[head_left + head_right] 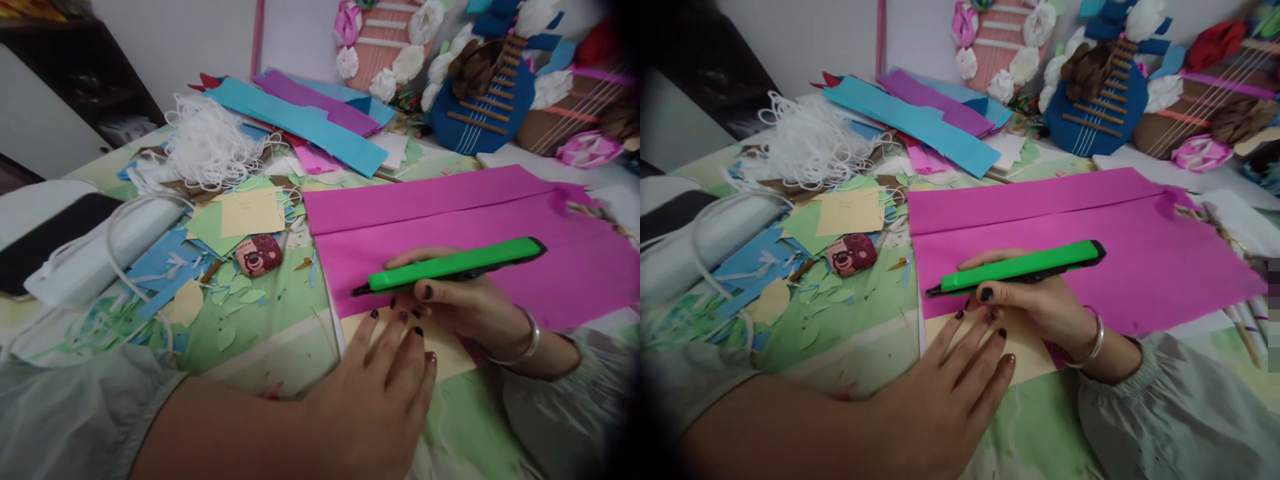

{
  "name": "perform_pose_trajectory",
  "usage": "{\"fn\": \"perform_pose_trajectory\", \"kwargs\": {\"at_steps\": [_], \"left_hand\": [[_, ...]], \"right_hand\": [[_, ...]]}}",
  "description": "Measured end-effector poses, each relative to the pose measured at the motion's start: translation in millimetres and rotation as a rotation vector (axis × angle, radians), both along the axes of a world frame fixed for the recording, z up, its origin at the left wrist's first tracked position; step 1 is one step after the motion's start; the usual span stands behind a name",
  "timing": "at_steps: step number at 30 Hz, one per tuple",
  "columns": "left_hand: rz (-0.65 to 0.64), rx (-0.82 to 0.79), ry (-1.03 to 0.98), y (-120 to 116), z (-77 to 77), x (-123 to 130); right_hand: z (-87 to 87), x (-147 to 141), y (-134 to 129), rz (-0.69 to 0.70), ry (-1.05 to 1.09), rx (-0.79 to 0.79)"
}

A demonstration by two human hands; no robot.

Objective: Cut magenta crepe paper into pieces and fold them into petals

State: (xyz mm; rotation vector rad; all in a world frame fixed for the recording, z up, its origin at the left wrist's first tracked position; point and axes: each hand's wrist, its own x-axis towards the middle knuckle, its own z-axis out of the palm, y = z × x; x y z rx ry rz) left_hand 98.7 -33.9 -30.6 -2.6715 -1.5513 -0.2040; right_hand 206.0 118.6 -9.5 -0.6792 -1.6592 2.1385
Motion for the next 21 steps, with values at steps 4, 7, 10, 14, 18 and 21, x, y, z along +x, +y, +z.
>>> {"fn": "perform_pose_trajectory", "kwargs": {"at_steps": [4, 7, 10, 14, 18, 21], "left_hand": [[-0.005, -0.014, 0.003, -3.1, -0.7, -1.2], [0.007, -0.006, 0.003, -6.2, -2.3, -0.6], [0.031, 0.027, -0.022, -8.3, -4.2, 1.2], [0.051, 0.064, -0.02, -9.1, -3.2, 2.3], [0.044, 0.055, 0.018, -9.9, 2.0, 0.3], [0.045, 0.05, 0.024, -10.7, 3.7, -0.7]], "right_hand": [[1.2, -3.6, 0.6, -0.014, -0.071, 0.217], [1.6, -6.5, 0.0, -0.02, -0.099, 0.329], [1.1, -8.5, -1.1, 0.01, -0.075, 0.339], [2.2, -10.4, -1.8, 0.044, -0.056, 0.35], [4.1, -10.4, -2.0, 0.079, -0.034, 0.343], [4.2, -9.8, -3.1, 0.083, -0.033, 0.324]]}}
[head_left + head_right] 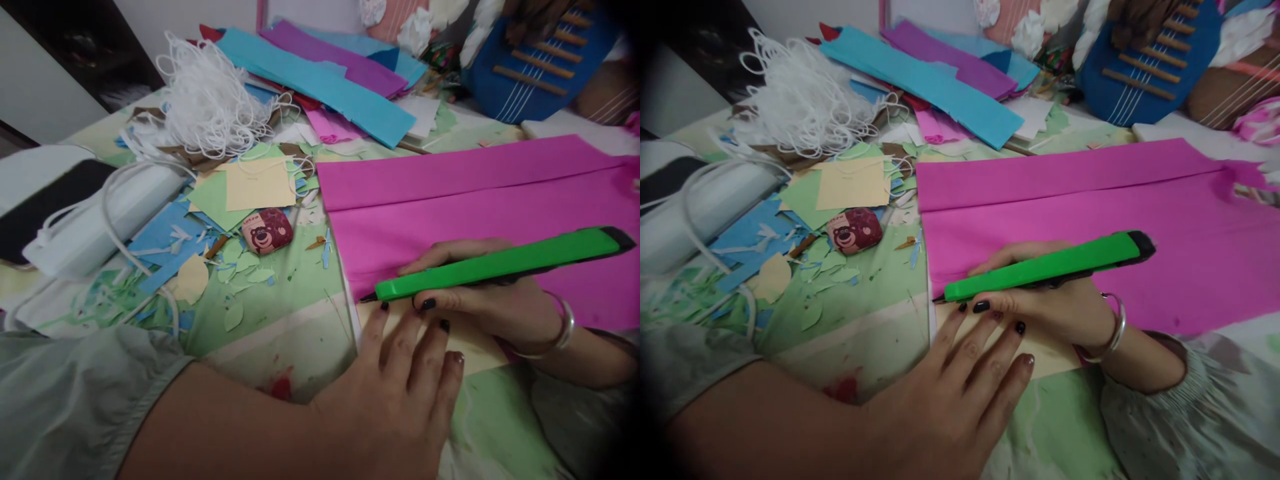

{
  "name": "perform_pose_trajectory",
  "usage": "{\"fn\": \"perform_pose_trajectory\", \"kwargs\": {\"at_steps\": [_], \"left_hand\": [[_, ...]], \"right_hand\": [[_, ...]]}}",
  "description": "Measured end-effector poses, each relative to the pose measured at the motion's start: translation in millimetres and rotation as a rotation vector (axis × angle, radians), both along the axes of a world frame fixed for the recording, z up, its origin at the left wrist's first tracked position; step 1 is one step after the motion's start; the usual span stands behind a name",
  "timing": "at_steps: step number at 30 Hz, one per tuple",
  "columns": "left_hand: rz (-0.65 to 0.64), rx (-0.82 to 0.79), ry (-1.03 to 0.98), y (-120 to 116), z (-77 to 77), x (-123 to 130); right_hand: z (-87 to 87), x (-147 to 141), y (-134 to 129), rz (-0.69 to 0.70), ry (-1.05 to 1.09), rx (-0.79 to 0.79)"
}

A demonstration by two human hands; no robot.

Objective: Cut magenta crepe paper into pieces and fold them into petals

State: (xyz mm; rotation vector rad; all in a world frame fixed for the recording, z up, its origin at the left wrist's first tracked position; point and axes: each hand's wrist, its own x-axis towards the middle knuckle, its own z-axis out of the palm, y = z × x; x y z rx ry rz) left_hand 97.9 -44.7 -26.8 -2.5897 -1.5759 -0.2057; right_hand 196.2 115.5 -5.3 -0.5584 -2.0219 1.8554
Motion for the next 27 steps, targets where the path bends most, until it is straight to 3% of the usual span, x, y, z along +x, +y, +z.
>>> {"fn": "perform_pose_trajectory", "kwargs": {"at_steps": [27], "left_hand": [[0.007, 0.045, -0.05, 0.8, -7.0, 1.5]], "right_hand": [[-1.2, -0.4, 1.8, 0.024, 0.012, 0.073]]}}
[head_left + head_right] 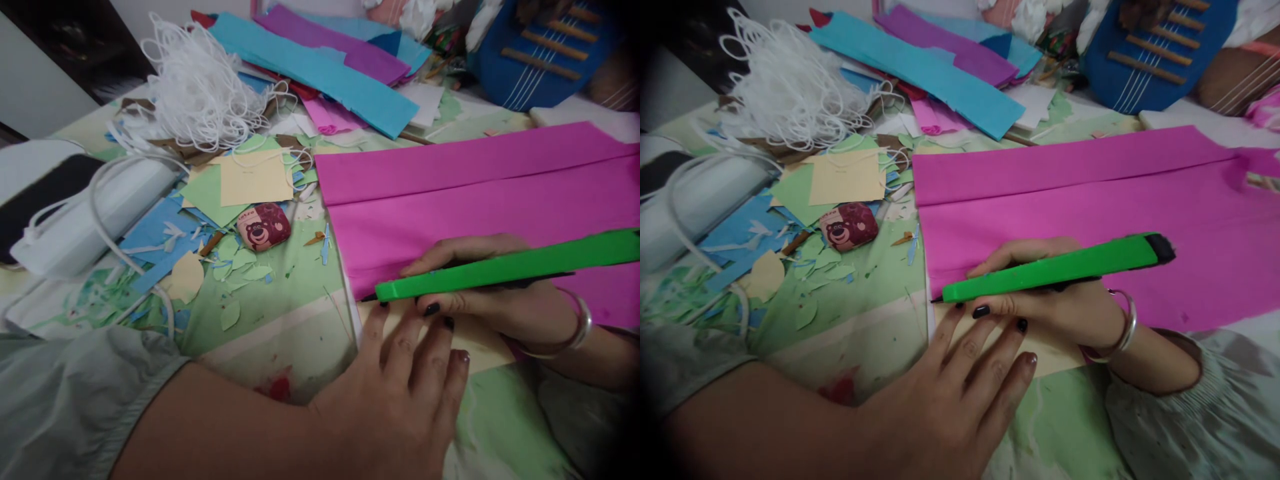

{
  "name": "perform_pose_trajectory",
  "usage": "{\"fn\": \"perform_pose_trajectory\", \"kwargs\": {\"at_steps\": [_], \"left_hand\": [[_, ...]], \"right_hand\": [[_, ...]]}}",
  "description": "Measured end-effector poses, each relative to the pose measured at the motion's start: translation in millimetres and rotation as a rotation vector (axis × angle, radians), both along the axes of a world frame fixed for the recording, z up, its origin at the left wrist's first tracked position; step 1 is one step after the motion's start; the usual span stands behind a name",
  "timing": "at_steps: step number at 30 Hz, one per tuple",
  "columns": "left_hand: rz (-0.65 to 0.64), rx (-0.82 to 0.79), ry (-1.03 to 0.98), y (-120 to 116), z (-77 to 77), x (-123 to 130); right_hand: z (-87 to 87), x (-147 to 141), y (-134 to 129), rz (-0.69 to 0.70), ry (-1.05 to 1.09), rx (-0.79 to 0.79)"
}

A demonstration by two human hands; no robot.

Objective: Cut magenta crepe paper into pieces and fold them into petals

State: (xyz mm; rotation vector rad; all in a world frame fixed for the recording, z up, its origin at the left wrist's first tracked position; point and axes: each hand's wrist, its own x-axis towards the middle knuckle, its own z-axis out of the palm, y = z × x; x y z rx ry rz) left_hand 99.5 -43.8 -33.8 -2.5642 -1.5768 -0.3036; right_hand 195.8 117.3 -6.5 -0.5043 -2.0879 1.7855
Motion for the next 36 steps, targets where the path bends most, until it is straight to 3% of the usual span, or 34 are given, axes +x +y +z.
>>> {"fn": "perform_pose_trajectory", "kwargs": {"at_steps": [36], "left_hand": [[-0.016, 0.023, 0.024, -0.1, 0.9, -1.9]], "right_hand": [[-2.0, 16.6, 10.4, 0.026, -0.067, 0.126]]}}
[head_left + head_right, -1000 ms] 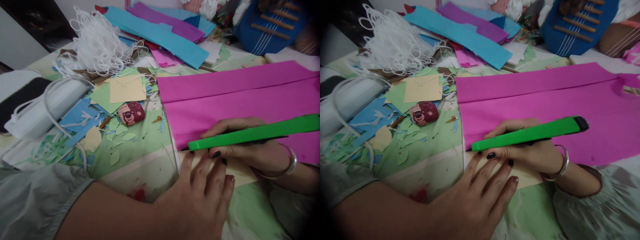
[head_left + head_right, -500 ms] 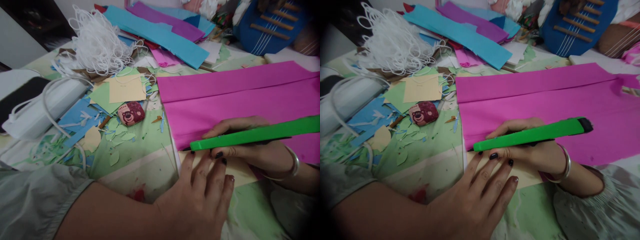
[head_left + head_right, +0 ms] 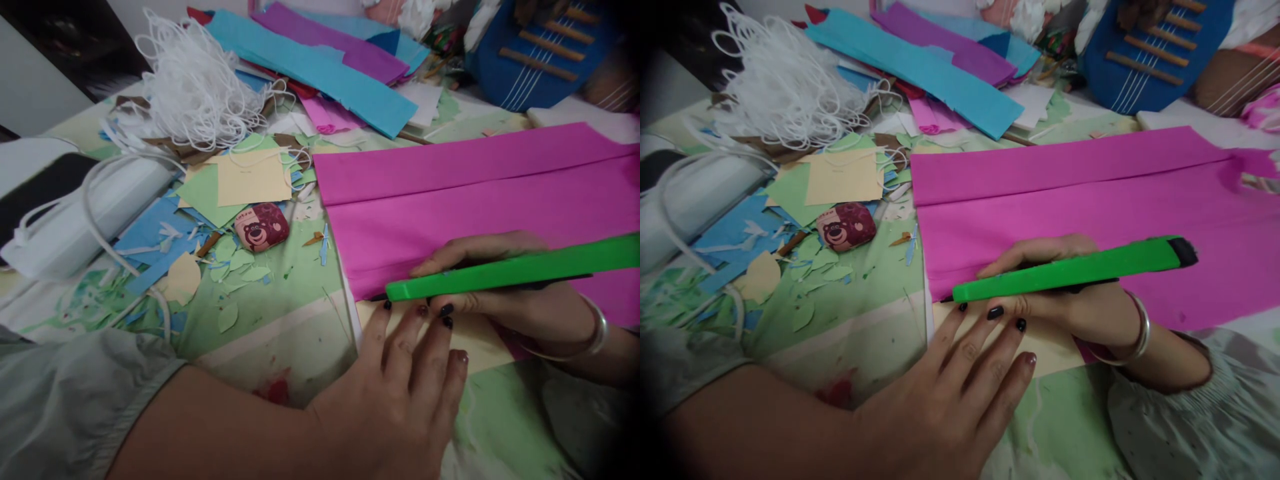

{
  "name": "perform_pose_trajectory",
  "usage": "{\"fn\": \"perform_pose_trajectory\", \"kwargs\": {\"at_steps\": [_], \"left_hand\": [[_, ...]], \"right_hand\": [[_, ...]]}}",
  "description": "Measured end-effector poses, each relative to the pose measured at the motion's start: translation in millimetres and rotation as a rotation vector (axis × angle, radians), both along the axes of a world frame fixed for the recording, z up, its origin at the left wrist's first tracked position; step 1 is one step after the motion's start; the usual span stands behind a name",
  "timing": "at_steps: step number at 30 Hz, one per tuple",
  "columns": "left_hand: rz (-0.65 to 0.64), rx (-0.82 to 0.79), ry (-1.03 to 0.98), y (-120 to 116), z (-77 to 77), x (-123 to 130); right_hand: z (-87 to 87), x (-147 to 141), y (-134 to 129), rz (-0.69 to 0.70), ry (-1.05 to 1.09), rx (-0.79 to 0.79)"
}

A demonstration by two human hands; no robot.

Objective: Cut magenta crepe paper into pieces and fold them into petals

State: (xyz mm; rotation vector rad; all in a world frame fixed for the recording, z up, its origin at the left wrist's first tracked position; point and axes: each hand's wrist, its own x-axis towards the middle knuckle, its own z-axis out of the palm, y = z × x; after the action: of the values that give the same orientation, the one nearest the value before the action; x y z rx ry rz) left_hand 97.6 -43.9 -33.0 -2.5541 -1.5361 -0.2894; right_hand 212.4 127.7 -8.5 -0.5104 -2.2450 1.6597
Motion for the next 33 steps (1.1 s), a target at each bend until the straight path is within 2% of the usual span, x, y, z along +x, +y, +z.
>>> {"fn": "perform_pose_trajectory", "kwargs": {"at_steps": [12, 22, 33], "left_hand": [[-0.012, 0.004, 0.002, 0.1, -1.5, -0.1], [-0.014, -0.008, 0.006, 1.0, 1.0, -0.6], [-0.021, 0.007, -0.001, 1.6, -1.2, -0.8]], "right_hand": [[-0.9, -0.2, -0.5, -0.024, 0.003, 0.004], [-0.9, -2.2, -2.0, -0.006, 0.03, -0.111], [1.1, -2.7, -2.9, -0.007, 0.041, -0.097]]}}
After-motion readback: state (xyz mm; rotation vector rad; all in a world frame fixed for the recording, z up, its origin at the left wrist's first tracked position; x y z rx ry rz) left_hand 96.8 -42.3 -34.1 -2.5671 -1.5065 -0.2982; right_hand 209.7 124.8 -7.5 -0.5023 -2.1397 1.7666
